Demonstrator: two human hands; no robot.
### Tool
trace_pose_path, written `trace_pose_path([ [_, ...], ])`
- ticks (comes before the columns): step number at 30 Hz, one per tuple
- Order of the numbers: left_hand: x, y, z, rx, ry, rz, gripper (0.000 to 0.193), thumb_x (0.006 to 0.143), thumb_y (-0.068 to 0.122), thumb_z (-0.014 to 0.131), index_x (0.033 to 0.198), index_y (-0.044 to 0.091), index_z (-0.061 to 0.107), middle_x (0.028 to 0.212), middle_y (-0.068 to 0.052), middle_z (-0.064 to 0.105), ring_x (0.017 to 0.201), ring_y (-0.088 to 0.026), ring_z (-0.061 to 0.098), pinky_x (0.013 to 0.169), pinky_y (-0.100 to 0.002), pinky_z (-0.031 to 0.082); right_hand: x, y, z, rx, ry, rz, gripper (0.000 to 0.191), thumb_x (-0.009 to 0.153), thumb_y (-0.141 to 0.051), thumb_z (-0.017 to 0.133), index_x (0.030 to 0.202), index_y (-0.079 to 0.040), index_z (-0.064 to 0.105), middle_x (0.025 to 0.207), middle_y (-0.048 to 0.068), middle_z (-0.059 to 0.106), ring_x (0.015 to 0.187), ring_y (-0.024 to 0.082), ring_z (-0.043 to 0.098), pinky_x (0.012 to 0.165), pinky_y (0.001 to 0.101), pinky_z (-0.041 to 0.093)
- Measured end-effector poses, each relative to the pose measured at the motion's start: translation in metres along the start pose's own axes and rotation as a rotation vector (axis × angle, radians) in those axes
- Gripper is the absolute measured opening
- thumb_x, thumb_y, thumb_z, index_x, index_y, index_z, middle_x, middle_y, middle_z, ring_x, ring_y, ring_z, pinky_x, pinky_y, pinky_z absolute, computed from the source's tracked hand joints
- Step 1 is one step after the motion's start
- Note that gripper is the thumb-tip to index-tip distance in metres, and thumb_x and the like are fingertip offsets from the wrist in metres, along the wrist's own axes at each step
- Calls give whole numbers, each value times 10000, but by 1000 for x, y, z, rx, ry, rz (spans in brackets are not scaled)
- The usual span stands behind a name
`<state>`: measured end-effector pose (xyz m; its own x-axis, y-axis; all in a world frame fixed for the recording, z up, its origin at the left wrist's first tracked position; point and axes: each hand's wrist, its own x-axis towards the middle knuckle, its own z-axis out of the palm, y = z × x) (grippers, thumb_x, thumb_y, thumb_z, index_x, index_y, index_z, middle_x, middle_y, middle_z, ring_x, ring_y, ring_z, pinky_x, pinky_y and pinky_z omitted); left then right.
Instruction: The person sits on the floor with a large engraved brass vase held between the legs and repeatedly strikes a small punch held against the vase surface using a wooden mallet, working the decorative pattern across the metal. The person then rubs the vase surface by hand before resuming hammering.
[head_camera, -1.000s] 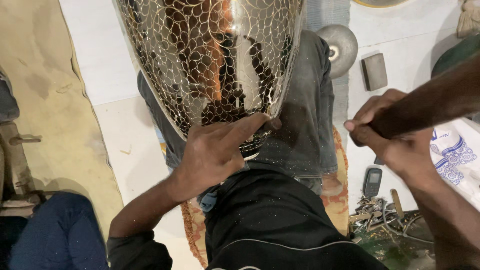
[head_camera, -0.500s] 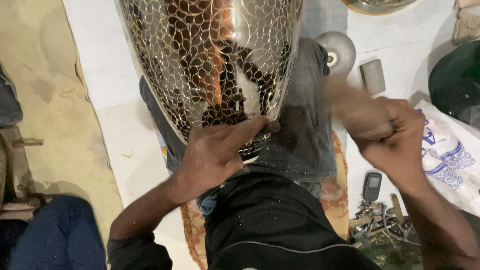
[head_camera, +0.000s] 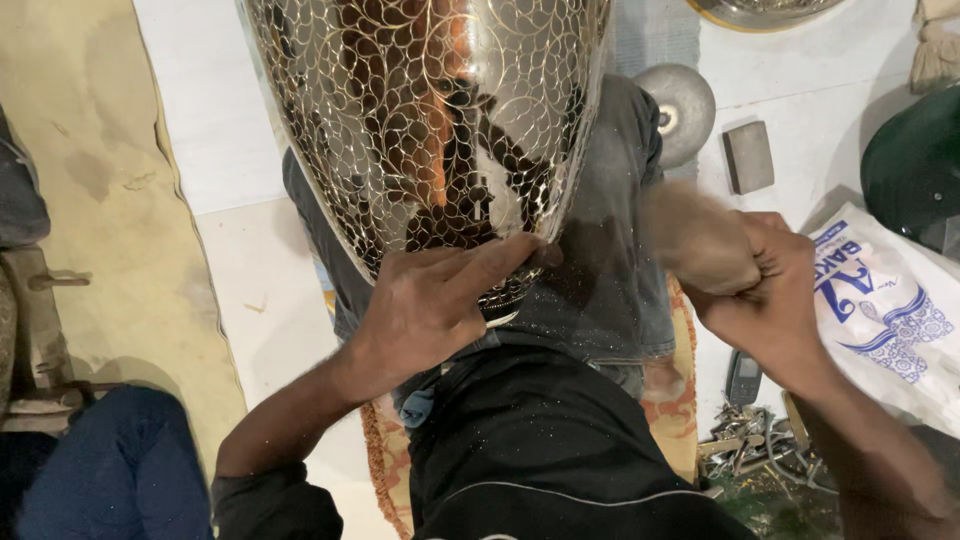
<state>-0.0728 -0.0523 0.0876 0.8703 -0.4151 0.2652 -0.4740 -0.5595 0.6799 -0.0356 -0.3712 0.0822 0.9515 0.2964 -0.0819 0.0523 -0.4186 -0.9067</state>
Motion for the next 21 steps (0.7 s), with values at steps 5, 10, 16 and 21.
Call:
trace_pose_path([
  [5,2,1,1,49,-20,-21,598,735,-156,576,1294,39,660,1104,-138,790,622,-153,693,520,-309,596,1,2,4,-143,31,93,145,729,-132,745,717,-59,620,614,40,571,586,188,538,754,368,455],
  [10,0,0,1,46,-28,-22,609,734,-123,605,1319,40,649,1086,-133,784,643,-169,692,533,-324,592,-1,3,4,-468,30,42,200,606,-43,785,769,2,680,618,99,606,596,219,528,790,396,437],
  [16,-1,-3,4,54,-36,-13,621,762,-122,618,1362,36,627,1098,-147,777,678,-175,715,551,-322,604,0,7,4,-438,28,53,160,594,-19,765,710,-12,655,591,83,596,548,199,530,754,392,428],
  [21,-2,-3,2,79,-51,-26,616,785,-126,620,1374,53,616,1140,-164,771,738,-206,749,546,-318,619,1,-1,5,-686,-6,13,199,576,28,815,707,33,666,555,152,577,568,278,523,815,437,437],
])
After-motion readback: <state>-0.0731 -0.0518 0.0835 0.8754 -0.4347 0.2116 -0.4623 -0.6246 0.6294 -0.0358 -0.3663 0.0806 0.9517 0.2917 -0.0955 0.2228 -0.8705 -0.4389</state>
